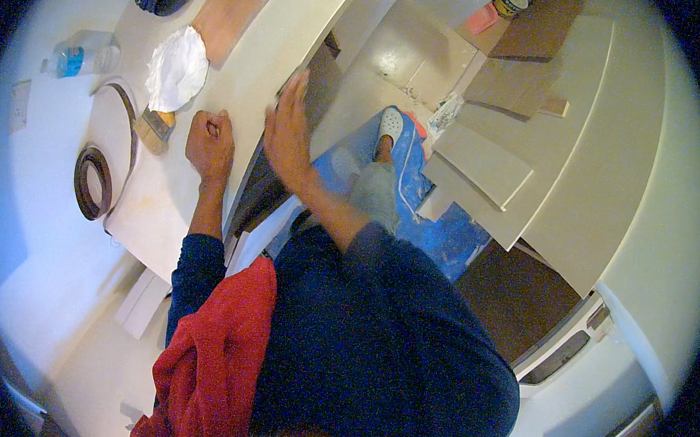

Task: The person applies a dark edge banding strip to the vertical edge of a white cabinet door, pressing it into place with a small black tool. They smooth the strip along the edge and wipe the surface with a white cloth. The work occurs in a room with blue floor protection and scattered tools.

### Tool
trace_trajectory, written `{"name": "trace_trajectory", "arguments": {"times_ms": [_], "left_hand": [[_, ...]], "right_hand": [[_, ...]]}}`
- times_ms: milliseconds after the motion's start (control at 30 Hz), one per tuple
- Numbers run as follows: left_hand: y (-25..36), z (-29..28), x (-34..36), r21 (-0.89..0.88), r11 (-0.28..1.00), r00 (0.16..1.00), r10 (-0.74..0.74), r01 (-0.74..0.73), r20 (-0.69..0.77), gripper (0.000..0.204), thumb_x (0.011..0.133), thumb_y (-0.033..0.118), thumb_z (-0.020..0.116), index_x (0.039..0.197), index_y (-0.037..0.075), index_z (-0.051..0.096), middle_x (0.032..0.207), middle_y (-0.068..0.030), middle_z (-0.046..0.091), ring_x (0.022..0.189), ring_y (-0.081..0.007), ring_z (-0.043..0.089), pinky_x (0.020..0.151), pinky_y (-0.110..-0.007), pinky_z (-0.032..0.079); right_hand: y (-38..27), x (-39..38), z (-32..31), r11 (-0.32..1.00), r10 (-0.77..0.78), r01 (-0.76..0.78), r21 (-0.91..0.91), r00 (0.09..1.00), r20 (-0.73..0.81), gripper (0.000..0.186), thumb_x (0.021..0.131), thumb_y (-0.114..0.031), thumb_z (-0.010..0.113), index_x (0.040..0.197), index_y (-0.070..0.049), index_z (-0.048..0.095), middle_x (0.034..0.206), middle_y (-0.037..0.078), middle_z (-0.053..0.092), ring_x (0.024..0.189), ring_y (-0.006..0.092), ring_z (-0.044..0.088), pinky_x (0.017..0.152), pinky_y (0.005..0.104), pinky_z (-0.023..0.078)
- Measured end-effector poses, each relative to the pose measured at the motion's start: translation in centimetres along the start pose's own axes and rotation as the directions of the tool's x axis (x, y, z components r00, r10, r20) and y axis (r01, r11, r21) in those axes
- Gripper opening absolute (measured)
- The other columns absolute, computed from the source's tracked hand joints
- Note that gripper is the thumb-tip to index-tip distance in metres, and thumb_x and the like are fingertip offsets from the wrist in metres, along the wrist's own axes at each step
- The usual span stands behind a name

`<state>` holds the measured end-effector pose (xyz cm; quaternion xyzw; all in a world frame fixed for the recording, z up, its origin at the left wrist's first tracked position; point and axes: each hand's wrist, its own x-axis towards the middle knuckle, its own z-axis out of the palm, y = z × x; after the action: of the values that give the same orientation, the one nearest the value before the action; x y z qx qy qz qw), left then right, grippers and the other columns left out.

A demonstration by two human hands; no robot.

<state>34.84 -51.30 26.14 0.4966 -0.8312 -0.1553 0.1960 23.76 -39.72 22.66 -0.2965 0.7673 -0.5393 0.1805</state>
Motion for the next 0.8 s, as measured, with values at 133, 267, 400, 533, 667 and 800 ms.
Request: {"name": "trace_trajectory", "arguments": {"times_ms": [133,267,400,533,667,800], "left_hand": [[0.1,-0.2,-0.1,-0.027,1.000,1.000,-0.010,0.010,0.008,0.027,0.095,0.027,0.076,0.083,0.011,0.058,0.075,-0.0054,0.057,0.065,-0.0255,0.056,0.062,-0.042,0.047],[0.1,-0.3,0.1,-0.038,0.999,1.000,-0.024,0.025,0.016,0.027,0.095,0.027,0.076,0.083,0.011,0.058,0.075,-0.0059,0.058,0.067,-0.0266,0.057,0.063,-0.043,0.047],[0.0,-0.3,0.1,-0.015,1.000,1.000,0.004,-0.004,0.007,0.027,0.096,0.027,0.076,0.084,0.011,0.058,0.077,-0.0064,0.058,0.068,-0.0268,0.058,0.064,-0.043,0.048],[0.1,-0.4,0.0,-0.009,1.000,1.000,-0.022,0.022,0.017,0.027,0.096,0.027,0.075,0.084,0.011,0.058,0.077,-0.0063,0.059,0.068,-0.0271,0.058,0.065,-0.043,0.048],[0.2,-0.3,0.2,0.003,0.997,0.996,-0.075,0.075,0.045,0.027,0.096,0.027,0.075,0.083,0.012,0.058,0.077,-0.0054,0.058,0.067,-0.0266,0.057,0.064,-0.043,0.048],[0.2,-0.2,0.3,0.001,1.000,1.000,-0.023,0.023,0.010,0.026,0.096,0.026,0.076,0.083,0.013,0.058,0.077,-0.0041,0.057,0.065,-0.0253,0.056,0.062,-0.042,0.046]], "right_hand": [[0.5,1.1,-0.2,0.991,0.127,-0.125,-0.039,0.990,0.061,0.076,0.106,-0.004,0.052,0.164,0.016,0.007,0.171,0.044,0.004,0.159,0.0579,0.016,0.132,0.0527,0.020],[-0.4,-0.7,0.1,0.996,-0.005,0.014,-0.083,0.994,0.108,0.077,0.105,-0.004,0.053,0.165,0.015,0.007,0.172,0.041,0.004,0.159,0.0559,0.017,0.132,0.0508,0.022],[-0.4,0.2,-0.2,0.999,0.009,-0.007,-0.044,0.999,0.050,0.079,0.104,-0.002,0.054,0.164,0.015,0.006,0.172,0.042,0.002,0.159,0.0562,0.014,0.132,0.0504,0.020],[0.4,3.0,-1.0,0.986,0.145,-0.136,-0.096,0.985,0.096,0.081,0.103,-0.002,0.054,0.164,0.015,0.004,0.171,0.043,0.000,0.160,0.0567,0.012,0.133,0.0492,0.018],[-0.2,2.0,-0.9,0.995,-0.053,0.053,-0.084,0.999,0.001,0.071,0.110,-0.016,0.053,0.164,0.012,0.017,0.170,0.039,0.022,0.159,0.0518,0.024,0.131,0.0500,0.024],[-0.5,2.1,-1.0,1.000,0.014,-0.013,0.005,0.999,-0.049,0.073,0.107,-0.015,0.057,0.163,0.013,0.020,0.171,0.037,0.021,0.159,0.0516,0.023,0.130,0.0516,0.024]]}}
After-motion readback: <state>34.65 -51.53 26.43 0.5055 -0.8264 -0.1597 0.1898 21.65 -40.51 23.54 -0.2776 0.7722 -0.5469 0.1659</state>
